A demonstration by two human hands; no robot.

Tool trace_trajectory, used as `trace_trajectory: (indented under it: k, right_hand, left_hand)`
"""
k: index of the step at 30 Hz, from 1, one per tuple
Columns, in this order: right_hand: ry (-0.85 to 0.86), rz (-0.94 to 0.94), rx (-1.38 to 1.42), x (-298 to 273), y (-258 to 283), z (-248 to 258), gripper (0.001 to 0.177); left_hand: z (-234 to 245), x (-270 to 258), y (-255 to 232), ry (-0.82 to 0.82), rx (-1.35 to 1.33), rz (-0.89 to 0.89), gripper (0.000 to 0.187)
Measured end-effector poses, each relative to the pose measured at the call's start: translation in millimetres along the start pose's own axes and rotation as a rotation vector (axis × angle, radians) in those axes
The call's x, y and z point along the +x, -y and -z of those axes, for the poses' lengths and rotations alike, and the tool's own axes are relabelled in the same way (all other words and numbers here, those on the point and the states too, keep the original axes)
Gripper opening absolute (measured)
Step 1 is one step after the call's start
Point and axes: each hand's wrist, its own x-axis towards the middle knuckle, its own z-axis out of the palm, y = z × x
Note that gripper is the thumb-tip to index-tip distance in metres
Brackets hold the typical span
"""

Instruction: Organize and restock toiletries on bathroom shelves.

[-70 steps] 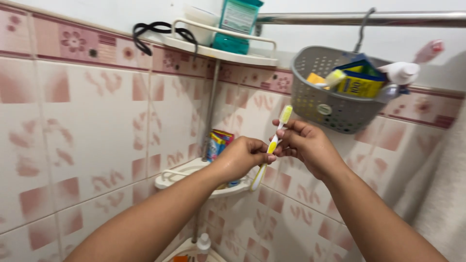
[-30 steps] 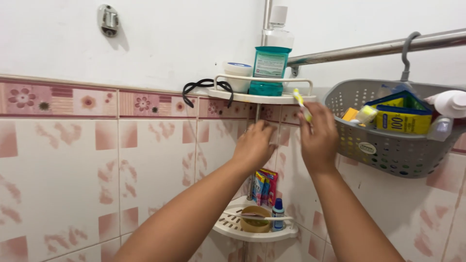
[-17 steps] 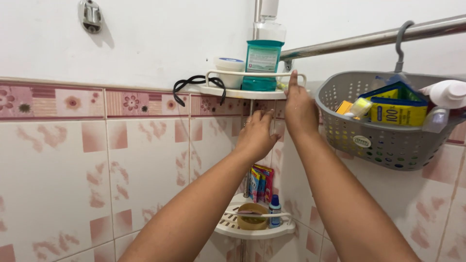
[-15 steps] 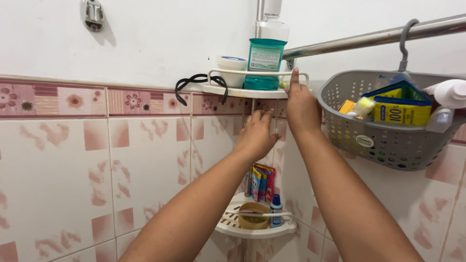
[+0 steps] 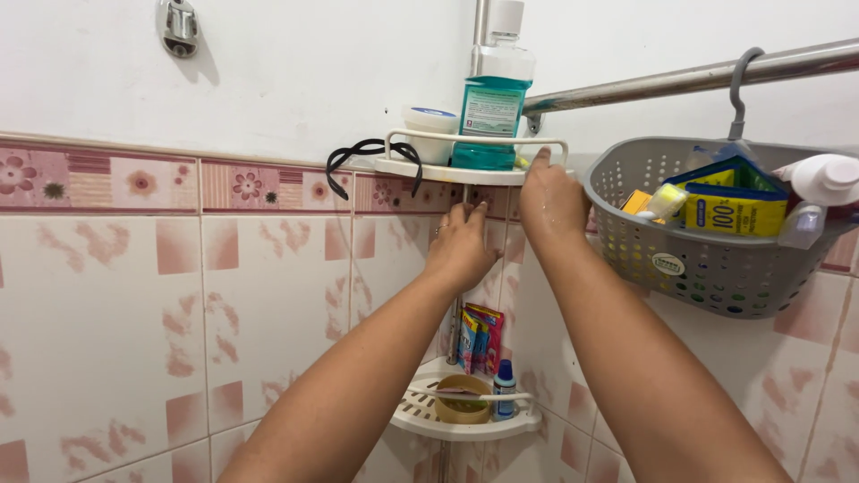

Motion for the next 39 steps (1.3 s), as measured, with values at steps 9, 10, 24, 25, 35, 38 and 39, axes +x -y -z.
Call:
trace_trajectory:
  k: [9,10,24,25,35,38,39]
  right_hand:
    - [-0.147,0.002,0.281,-13,10,20,0.027]
    - [-0.142,0.002,0.259,-15,9,20,0.025]
    - [-0.25,0.128,0.095,-46,8,25,0.017]
    - [-0.281,0.157,0.111,-50,8,26,0.013]
    - [-0.104,0.613,0.555,-159,36,21,0.011]
    - [0.071,0.693,0.684,-215,49,22,0.013]
    - [0.119,0.682,0.704,-234,54,16,0.013]
  left_hand:
    - [-2,-7,14,0.019,-0.017,0.045,0.087]
    - [-1,-8,14,0.028,-0.016,0.038,0.086]
    - [-5,-17,31,0.084,-0.04,-0.003,0.08]
    - [-6,-17,31,0.089,-0.043,-0.002,0.078]
    - [-5,-97,49,0.016,-0.111,0.035,0.017]
    - [-5,-158,69,0.032,-0.19,-0.014,0.014]
    - [-10,-178,77,0.065,-0.2,0.024,0.014]
